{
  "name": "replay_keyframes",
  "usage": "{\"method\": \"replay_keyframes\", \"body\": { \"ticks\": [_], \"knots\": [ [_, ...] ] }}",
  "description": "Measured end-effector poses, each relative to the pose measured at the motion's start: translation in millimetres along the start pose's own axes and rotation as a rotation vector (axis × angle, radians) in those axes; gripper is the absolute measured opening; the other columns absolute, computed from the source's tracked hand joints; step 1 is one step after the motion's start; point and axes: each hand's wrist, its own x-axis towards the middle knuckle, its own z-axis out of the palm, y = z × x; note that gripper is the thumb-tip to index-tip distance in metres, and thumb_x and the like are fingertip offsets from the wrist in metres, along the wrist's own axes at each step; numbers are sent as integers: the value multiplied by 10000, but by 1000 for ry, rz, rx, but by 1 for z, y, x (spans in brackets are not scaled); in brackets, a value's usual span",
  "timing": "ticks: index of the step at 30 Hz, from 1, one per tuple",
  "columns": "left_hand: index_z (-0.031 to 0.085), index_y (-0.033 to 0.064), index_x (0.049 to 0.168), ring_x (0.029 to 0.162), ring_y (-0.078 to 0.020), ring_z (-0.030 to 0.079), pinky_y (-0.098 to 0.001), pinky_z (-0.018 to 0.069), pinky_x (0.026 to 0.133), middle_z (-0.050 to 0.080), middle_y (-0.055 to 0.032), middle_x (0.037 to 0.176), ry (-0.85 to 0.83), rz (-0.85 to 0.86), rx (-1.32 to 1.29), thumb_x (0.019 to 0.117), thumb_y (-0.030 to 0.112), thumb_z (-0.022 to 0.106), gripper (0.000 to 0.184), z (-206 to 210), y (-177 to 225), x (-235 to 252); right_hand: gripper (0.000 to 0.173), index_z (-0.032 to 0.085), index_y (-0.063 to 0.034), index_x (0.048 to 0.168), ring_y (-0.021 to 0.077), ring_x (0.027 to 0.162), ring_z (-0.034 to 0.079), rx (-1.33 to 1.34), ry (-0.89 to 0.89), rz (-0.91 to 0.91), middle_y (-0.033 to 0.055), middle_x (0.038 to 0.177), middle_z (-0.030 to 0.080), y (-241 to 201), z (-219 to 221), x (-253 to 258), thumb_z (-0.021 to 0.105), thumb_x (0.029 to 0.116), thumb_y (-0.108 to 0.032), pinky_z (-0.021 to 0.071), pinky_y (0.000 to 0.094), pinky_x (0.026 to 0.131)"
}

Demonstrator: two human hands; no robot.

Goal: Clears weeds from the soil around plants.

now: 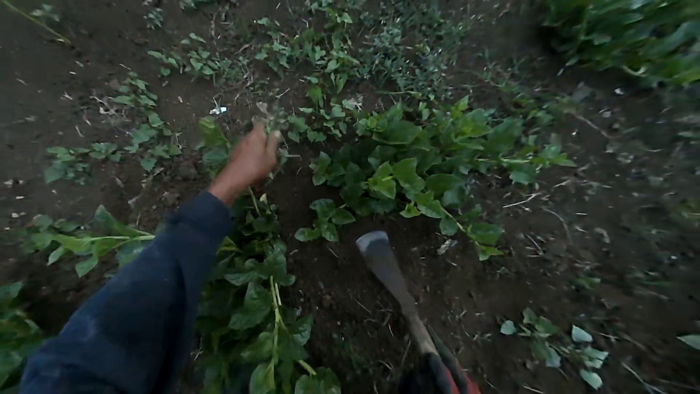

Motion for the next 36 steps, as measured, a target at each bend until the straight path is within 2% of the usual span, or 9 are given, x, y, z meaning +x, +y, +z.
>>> {"method": "replay_keyframes", "body": {
  "ticks": [4,7,14,18,22,25,28,32,36],
  "knots": [
    [493,17,1397,1000,-434,681,-660,521,884,670,-266,1076,-203,130,68,1117,391,401,476,30,42,-30,459,530,-162,1498,223,762,684,-113,87,-93,140,1079,711,-48,44,85,484,1068,-313,592,460,685],
    [564,65,1303,852,-362,701,-603,567,769,687,-179,926,-344,290,243,1099,401,454,409,37,70,-70,444,533,-162,1498,235,1041,708,-202,24,-163,137,1288,683,-68,35,99,500,1068,-266,574,482,918],
    [525,56,1372,1048,-476,668,-668,510,888,680,-258,1100,-1064,538,744,1093,297,491,370,74,134,-158,468,531,-179,1504,246,1292,600,-357,-197,-160,124,1393,632,-72,6,97,523,1057,-318,452,476,1121],
    [484,59,1419,1096,-480,655,-651,506,924,668,-272,1153,-976,498,797,1097,254,468,378,100,154,-156,442,572,-196,1469,249,1177,670,-418,-197,-136,118,1313,680,-33,-60,37,562,1043,-312,511,493,1048],
    [431,32,1453,1141,-512,638,-673,510,918,641,-301,1230,-889,392,919,1079,193,472,410,143,148,-152,434,580,-202,1458,197,826,716,-18,51,18,83,1097,734,25,-114,-40,548,1035,-293,611,427,733],
    [303,34,1569,1232,-548,576,-682,504,965,508,-348,1422,-1012,345,907,1035,158,566,609,181,139,-180,465,528,-195,1499,192,624,662,228,247,86,97,945,723,41,-130,-46,519,1046,-298,580,394,540],
    [357,28,1562,1390,-599,395,-693,477,1012,251,-355,1617,-1211,349,846,992,136,643,647,217,140,-240,433,548,-164,1483,219,740,668,289,419,105,143,1077,707,32,-133,14,510,1067,-277,571,445,670],
    [495,17,1469,1297,-503,541,-644,492,1019,506,-305,1457,-1439,367,714,984,110,649,517,246,157,-300,438,524,-154,1501,280,981,704,291,346,76,169,1253,681,8,-144,121,476,1081,-271,570,498,874],
    [517,-42,1415,1216,-440,632,-594,507,1028,604,-289,1350,-1301,378,516,1017,94,555,422,252,197,-302,442,527,-166,1494,218,706,681,442,247,122,134,1012,708,19,-169,95,512,1072,-298,598,411,639]
  ]
}}
